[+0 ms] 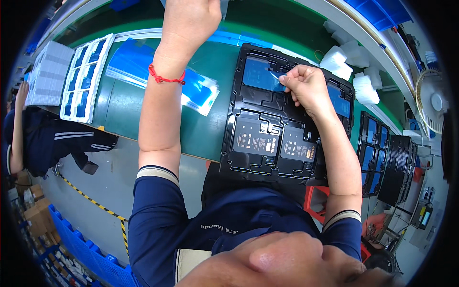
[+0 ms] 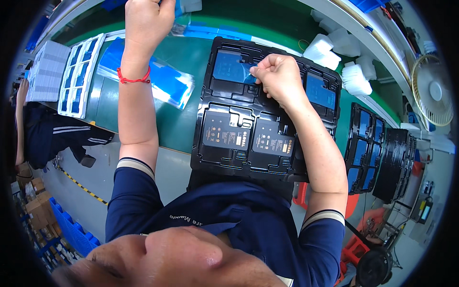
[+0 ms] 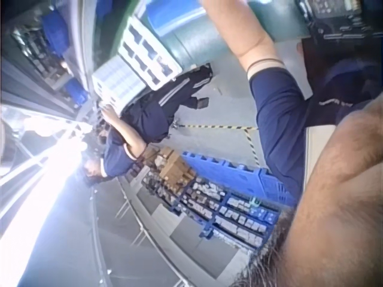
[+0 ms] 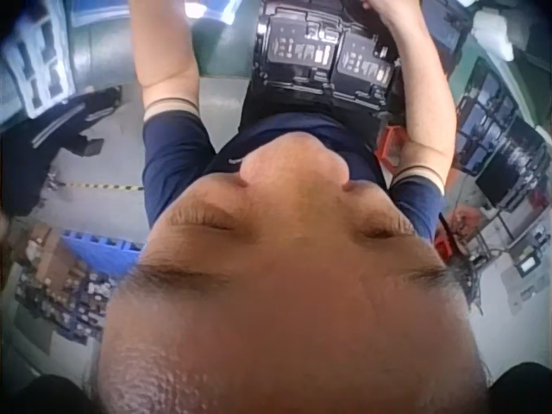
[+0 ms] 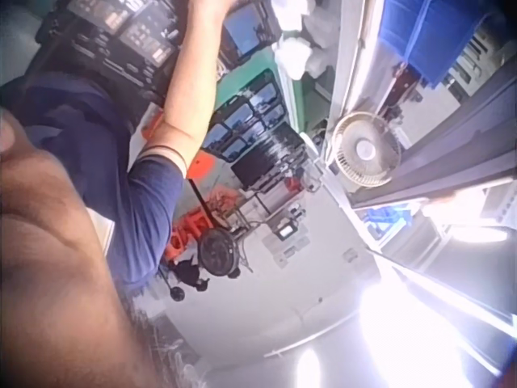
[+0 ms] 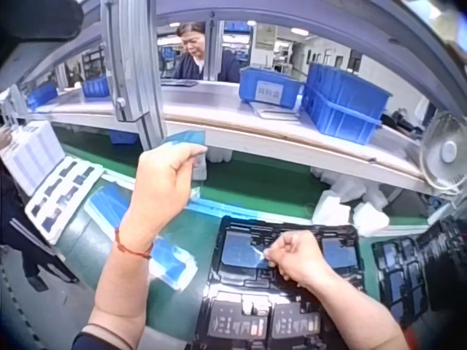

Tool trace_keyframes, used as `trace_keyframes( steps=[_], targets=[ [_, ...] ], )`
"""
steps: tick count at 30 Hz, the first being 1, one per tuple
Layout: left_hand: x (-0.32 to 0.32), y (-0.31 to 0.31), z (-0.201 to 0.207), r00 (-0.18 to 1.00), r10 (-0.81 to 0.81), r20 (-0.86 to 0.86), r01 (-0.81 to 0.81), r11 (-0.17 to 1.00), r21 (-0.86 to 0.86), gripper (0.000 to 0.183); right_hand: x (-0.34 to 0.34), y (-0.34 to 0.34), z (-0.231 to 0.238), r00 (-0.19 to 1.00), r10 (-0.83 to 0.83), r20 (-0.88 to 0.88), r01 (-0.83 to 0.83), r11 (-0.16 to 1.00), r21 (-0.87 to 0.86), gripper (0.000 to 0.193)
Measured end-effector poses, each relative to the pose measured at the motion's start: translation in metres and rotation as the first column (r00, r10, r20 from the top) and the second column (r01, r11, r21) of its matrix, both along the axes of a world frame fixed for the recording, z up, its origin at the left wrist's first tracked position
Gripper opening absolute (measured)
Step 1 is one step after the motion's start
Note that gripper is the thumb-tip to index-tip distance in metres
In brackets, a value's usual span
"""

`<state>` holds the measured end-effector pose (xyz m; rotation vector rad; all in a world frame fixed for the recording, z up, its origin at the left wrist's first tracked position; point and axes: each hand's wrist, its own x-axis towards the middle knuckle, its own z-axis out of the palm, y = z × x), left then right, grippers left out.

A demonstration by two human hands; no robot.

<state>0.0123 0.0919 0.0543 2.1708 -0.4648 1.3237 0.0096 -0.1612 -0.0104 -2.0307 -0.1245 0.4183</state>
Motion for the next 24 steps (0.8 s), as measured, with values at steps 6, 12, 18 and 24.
trace_keyframes(
  steps=[6, 12, 18, 24],
  targets=[
    [0.000, -0.001, 0.001, 1.000, 0.000, -0.012, 0.000, 1.000, -0.002, 0.015, -0.002, 0.004, -0.004, 0.973, 0.048, 0.226, 0.014, 0.965, -0.263, 0.016],
    [-0.009, -0.015, 0.008, 0.990, -0.081, -0.115, 0.060, 0.982, -0.177, 0.027, -0.014, 0.009, 0.006, 0.898, 0.121, 0.422, 0.028, 0.944, -0.330, 0.033],
    [-0.008, -0.036, 0.001, 0.727, -0.654, -0.207, 0.358, 0.619, -0.699, 0.036, 0.003, -0.027, 0.019, 0.787, -0.081, 0.612, 0.189, 0.975, -0.115, 0.032],
    [-0.018, -0.087, -0.030, 0.410, -0.847, -0.339, 0.470, 0.515, -0.717, 0.057, -0.005, -0.046, 0.029, 0.918, -0.127, 0.374, 0.026, 0.964, 0.264, 0.043]
  ],
)
